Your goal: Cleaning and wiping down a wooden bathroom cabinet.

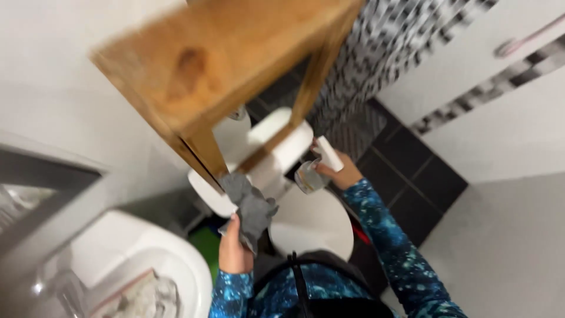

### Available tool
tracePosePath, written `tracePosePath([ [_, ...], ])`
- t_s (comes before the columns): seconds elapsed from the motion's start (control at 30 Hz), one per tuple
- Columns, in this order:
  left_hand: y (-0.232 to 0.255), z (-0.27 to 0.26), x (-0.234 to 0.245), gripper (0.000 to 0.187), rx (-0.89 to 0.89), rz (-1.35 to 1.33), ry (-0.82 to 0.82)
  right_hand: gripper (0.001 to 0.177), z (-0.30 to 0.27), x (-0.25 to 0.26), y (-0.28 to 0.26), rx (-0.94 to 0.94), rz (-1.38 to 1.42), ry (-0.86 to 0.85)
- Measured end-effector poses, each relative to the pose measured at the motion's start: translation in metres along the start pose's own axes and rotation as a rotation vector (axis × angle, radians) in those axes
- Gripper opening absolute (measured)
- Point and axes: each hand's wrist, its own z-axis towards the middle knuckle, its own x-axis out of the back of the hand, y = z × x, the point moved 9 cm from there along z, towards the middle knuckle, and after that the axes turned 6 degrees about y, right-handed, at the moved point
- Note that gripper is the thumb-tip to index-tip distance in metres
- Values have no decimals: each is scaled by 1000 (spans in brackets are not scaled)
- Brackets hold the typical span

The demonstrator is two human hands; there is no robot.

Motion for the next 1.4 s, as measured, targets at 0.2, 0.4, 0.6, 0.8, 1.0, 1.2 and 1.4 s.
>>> tracePosePath([
  [0.2,-32,-9,40,42,71,-148,288,73,-57,27,193,-225,-474,154],
  [0.4,-83,-19,93,35,135,-100,401,66,-114,34,278,-313,-426,231],
  [0.6,-92,-41,101,38,112,11,496,65,-145,43,311,-363,-463,270],
  [0.8,-96,-47,102,44,134,25,543,52,-157,53,322,-418,-454,281],
  [1.0,-107,-44,105,44,139,85,566,52,-163,53,309,-368,-516,290],
  [1.2,-94,-42,78,44,66,125,502,66,-157,49,286,-289,-593,234],
  [1.4,-108,-38,86,41,105,274,407,75,-148,44,218,-41,-584,276],
])
